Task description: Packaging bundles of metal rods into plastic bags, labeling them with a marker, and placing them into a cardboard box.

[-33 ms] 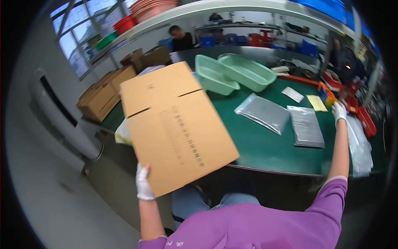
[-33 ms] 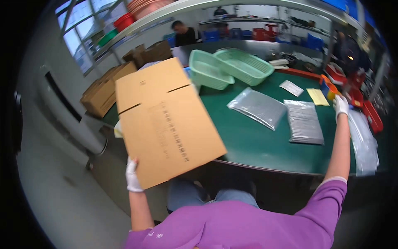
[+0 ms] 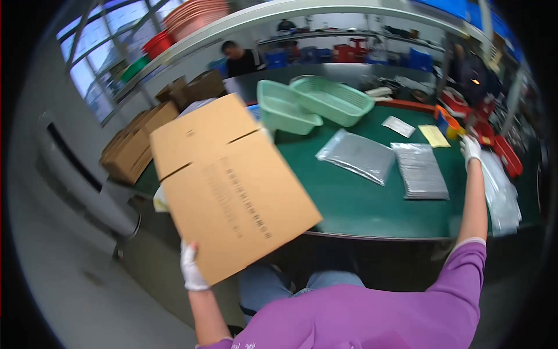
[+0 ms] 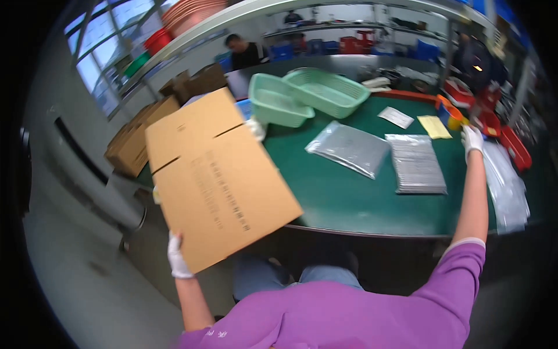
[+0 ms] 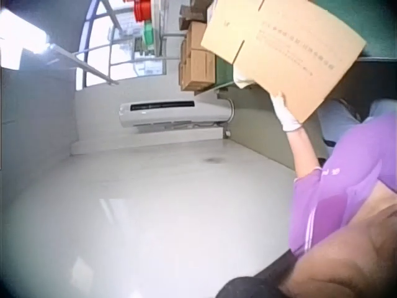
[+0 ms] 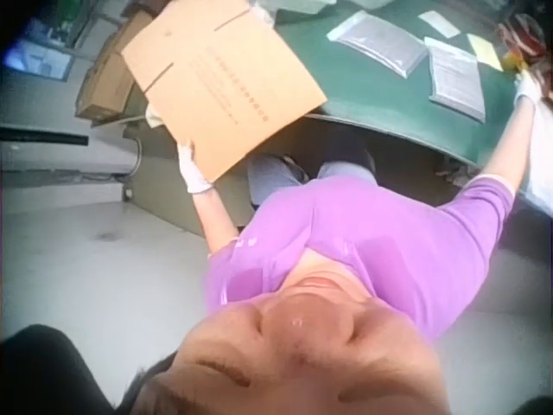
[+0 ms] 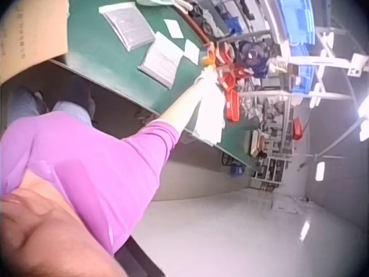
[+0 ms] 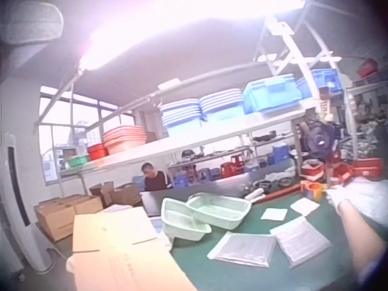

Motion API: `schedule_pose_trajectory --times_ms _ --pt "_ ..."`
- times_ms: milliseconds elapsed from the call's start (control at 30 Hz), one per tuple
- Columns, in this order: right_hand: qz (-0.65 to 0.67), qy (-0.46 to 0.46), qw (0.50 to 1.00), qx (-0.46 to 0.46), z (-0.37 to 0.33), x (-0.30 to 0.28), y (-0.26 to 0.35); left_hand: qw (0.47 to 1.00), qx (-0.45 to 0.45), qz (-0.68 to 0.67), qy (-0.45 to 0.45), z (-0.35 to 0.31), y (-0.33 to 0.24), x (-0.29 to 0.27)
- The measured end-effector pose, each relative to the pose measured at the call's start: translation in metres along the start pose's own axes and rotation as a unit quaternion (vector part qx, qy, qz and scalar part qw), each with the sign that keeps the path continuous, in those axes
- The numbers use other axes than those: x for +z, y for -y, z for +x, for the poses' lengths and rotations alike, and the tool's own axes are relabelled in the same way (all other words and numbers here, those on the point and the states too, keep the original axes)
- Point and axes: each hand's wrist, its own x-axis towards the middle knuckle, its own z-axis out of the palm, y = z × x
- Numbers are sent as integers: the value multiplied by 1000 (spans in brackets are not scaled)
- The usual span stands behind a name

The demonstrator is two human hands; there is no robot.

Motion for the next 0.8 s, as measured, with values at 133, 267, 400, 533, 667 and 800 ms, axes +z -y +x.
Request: schedule_pose_trajectory --times_ms 133,267,400,533,667,800 --pt "-267 -96 955 -88 10 -30 -10 993 -36 -114 19 -1 -19 -60" --pt "-396 -97 911 -66 4 -31 -9 991 18 -136 -7 18 -35 -104" --pt "-516 -59 845 -130 -46 33 31 990 12 -132 -39 21 -35 -128" --pt "-587 -37 792 -164 -40 80 57 929 107 -44 -351 -12 -44 -64" --pt "-675 37 733 -77 -8 110 49 912 117 -24 -392 -44 -51 -95" --pt "-645 22 755 -116 10 108 27 838 98 29 -536 -58 -49 -84"
